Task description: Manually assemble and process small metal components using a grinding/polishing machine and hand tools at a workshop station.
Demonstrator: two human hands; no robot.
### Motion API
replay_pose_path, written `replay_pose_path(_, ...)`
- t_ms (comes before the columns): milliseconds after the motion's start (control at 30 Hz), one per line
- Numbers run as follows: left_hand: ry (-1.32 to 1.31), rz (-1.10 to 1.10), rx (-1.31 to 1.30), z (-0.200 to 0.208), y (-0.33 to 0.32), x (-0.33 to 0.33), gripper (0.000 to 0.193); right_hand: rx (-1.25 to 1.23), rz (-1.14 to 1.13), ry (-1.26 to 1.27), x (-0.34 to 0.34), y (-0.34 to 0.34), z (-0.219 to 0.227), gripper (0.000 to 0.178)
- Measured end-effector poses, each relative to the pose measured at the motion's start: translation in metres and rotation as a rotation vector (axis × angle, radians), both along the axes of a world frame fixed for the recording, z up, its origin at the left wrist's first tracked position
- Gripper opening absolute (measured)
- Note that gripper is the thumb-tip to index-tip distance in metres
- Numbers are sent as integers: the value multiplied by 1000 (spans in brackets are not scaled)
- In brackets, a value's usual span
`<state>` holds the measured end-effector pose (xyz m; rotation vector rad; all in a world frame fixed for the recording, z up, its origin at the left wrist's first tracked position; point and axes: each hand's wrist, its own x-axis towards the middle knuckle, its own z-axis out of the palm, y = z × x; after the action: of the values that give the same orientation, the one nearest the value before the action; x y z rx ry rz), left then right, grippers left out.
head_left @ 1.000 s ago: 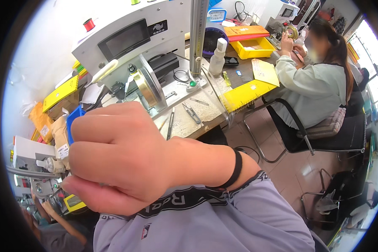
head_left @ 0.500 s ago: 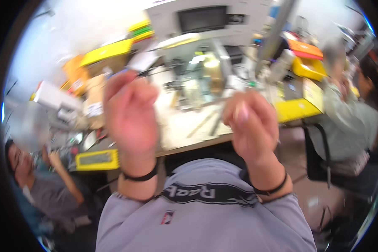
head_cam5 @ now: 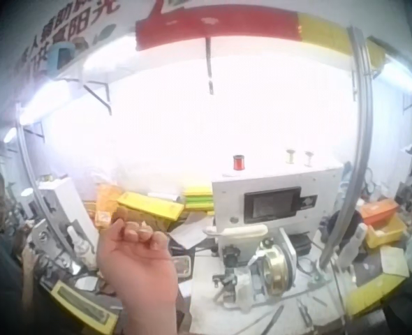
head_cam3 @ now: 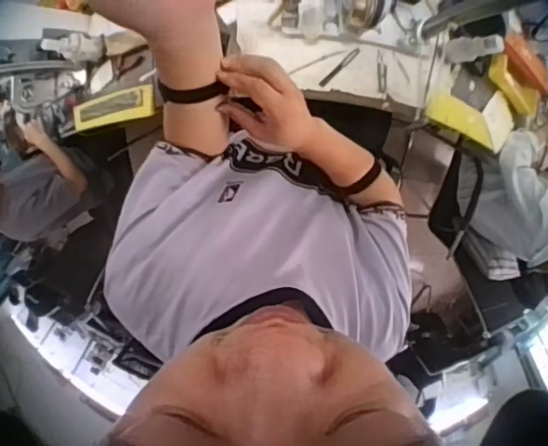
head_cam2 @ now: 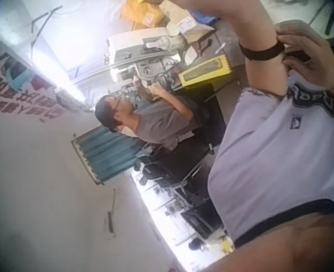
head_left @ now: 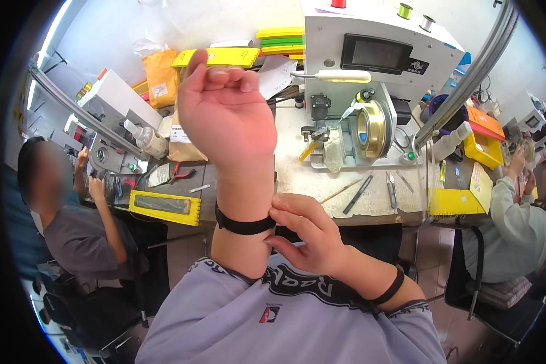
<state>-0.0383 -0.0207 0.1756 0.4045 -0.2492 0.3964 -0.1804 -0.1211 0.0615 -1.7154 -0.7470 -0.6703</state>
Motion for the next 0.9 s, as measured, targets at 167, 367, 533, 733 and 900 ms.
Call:
replay_pose_path(167, 86, -6, -116, 7, 3, 2, 17, 35, 16, 67, 1, -4, 10, 50)
replay_pose_path(367, 97, -47, -94, 12, -9, -3, 16, -88, 193, 245, 4, -14, 15, 32)
replay_pose_path(533, 23, -50, -19, 8, -19, -1, 17, -139, 244, 242, 9, -21, 22, 18)
replay_pose_path(733, 27, -31, 306, -4, -32, 7, 16, -246, 330, 270, 1, -29, 21, 20)
replay_pose_path(900, -570, 639, 1063, -24, -49, -6, 13, -222, 288, 257, -2, -31, 15, 21)
